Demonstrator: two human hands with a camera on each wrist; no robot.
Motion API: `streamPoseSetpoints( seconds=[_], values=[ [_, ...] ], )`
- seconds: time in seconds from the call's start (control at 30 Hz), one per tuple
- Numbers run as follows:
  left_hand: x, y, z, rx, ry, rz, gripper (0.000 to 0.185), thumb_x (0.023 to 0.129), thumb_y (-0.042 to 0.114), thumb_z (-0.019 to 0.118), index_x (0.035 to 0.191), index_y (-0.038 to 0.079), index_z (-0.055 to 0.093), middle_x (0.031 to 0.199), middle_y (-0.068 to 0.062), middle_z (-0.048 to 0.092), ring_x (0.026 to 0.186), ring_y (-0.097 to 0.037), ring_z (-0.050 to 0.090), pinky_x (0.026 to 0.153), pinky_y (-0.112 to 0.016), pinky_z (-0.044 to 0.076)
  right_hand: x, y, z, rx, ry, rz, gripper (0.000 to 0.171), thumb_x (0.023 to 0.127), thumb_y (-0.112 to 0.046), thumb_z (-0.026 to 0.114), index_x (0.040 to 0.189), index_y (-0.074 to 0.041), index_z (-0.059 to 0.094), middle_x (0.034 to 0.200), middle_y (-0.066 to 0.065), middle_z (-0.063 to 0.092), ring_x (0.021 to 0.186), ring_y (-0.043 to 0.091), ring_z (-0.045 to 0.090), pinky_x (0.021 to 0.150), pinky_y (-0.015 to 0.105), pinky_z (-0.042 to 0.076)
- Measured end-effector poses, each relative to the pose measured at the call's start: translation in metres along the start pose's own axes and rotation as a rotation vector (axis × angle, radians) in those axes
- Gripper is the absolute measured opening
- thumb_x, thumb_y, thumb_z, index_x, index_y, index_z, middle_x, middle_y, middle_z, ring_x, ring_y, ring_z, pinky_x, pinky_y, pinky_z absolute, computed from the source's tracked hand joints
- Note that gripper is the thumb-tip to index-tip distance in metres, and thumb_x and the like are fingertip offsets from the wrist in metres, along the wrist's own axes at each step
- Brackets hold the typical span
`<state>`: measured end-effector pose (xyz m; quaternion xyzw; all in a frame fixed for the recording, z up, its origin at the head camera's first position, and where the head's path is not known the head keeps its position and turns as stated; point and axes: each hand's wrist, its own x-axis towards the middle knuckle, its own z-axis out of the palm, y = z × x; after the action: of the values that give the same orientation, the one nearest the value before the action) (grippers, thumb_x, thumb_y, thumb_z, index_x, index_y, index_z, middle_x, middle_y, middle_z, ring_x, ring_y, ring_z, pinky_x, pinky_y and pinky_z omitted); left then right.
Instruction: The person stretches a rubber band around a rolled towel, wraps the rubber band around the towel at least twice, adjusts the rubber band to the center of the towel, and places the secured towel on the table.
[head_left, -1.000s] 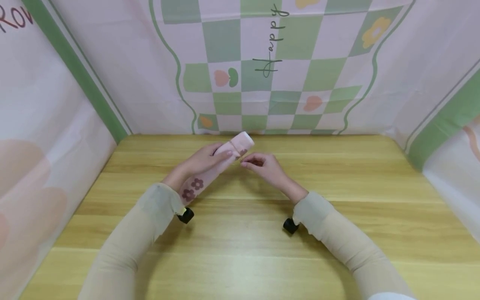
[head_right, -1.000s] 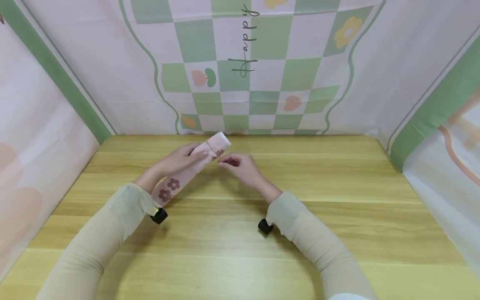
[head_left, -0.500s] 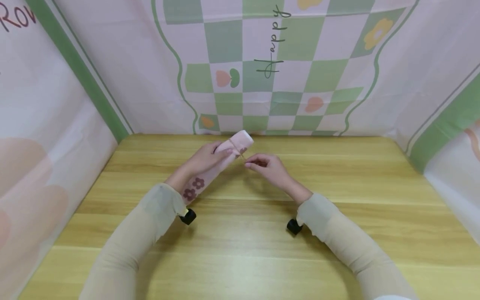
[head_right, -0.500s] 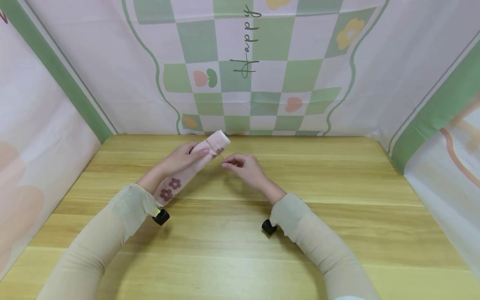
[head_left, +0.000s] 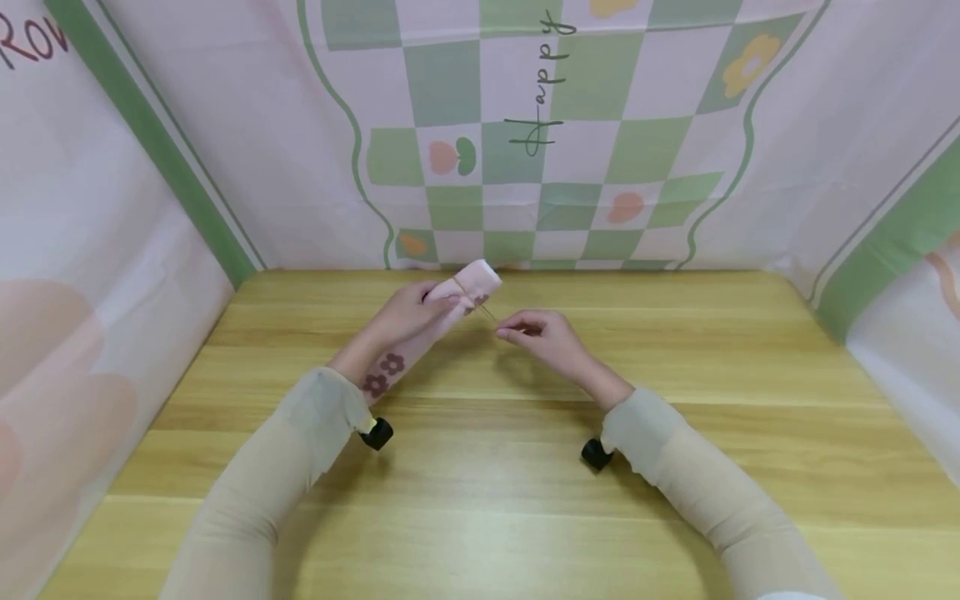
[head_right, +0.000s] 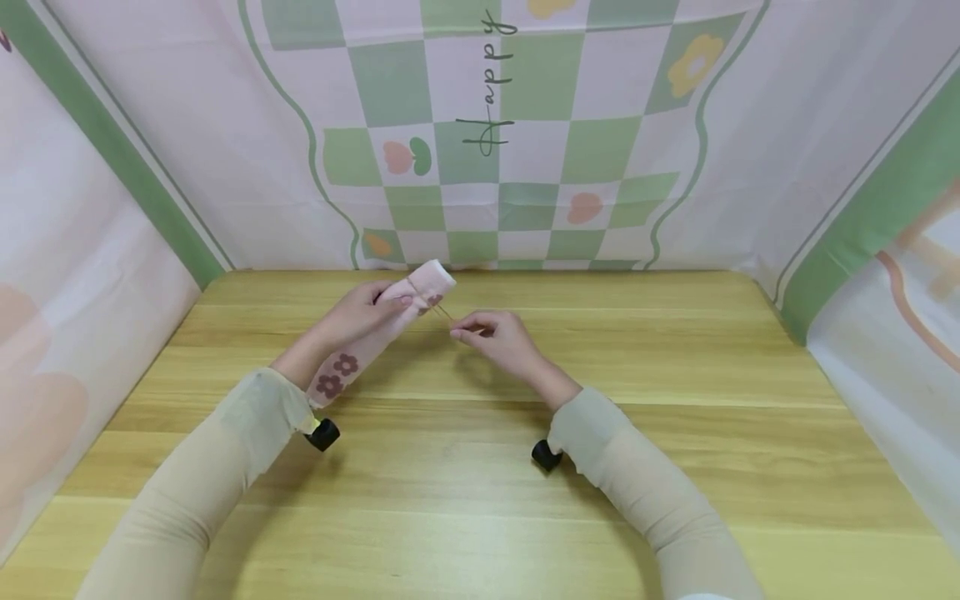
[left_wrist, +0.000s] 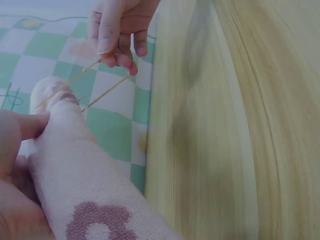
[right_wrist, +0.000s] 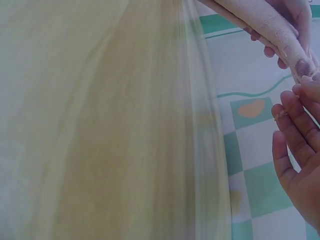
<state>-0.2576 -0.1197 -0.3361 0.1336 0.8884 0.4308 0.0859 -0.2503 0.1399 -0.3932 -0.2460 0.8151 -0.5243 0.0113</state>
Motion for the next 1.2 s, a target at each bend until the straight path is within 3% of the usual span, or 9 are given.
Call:
streamPoseSetpoints(
  seconds=[0.23,0.37,0.53,0.9,1.0,1.2],
  values=[
    [0.001,0.0,-0.002,-0.001,0.04,-0.015,0.052,0.106,0.035,0.057,0.142,-0.002,0.055,0.137,-0.022,0.06,0.121,-0.037,0.059,0.104,-0.049,0.047,-0.003,0.001,-0.004,-0.005,-0.007,0.008,0.021,0.098,-0.012,0.07,0.109,0.006,0.074,0.107,0.014,0.074,0.089,0.025,0.068,0.077,0.026,0.055],
    [0.0,0.0,-0.004,-0.002,0.061,-0.012,0.05,0.106,0.035,0.057,0.14,-0.002,0.057,0.136,-0.022,0.061,0.12,-0.037,0.059,0.103,-0.049,0.048,-0.004,0.002,-0.005,-0.004,-0.018,0.018,0.02,0.098,-0.012,0.071,0.109,0.004,0.075,0.108,0.016,0.074,0.091,0.028,0.069,0.079,0.026,0.055],
    [0.001,0.0,-0.005,-0.006,0.087,0.0,0.052,0.106,0.034,0.056,0.142,-0.003,0.055,0.14,-0.022,0.058,0.126,-0.038,0.056,0.107,-0.05,0.044,-0.005,0.003,-0.007,-0.006,-0.036,0.032,0.02,0.099,-0.013,0.07,0.109,0.003,0.075,0.109,0.017,0.073,0.095,0.036,0.069,0.082,0.03,0.056],
    [0.002,-0.003,-0.008,-0.066,0.126,-0.011,0.053,0.105,0.034,0.056,0.148,0.003,0.051,0.147,-0.019,0.053,0.133,-0.036,0.051,0.109,-0.049,0.042,-0.008,0.005,-0.016,-0.05,-0.063,0.047,0.024,0.102,-0.019,0.067,0.112,0.001,0.075,0.109,0.012,0.073,0.098,0.029,0.069,0.086,0.039,0.056],
    [0.002,-0.003,-0.008,-0.066,0.137,-0.017,0.052,0.105,0.032,0.057,0.147,0.002,0.052,0.146,-0.02,0.054,0.132,-0.037,0.052,0.109,-0.049,0.042,-0.008,0.006,-0.017,-0.086,-0.065,0.0,0.021,0.101,-0.017,0.068,0.109,0.001,0.076,0.105,0.009,0.074,0.095,0.025,0.068,0.085,0.04,0.056],
    [0.001,0.0,-0.009,-0.066,0.164,-0.048,0.051,0.105,0.033,0.056,0.145,0.002,0.054,0.145,-0.021,0.054,0.131,-0.038,0.052,0.11,-0.049,0.042,-0.009,0.009,-0.019,-0.225,-0.074,-0.183,0.011,0.098,-0.009,0.07,0.102,-0.002,0.078,0.099,0.005,0.075,0.089,0.018,0.067,0.082,0.044,0.056]
  ],
)
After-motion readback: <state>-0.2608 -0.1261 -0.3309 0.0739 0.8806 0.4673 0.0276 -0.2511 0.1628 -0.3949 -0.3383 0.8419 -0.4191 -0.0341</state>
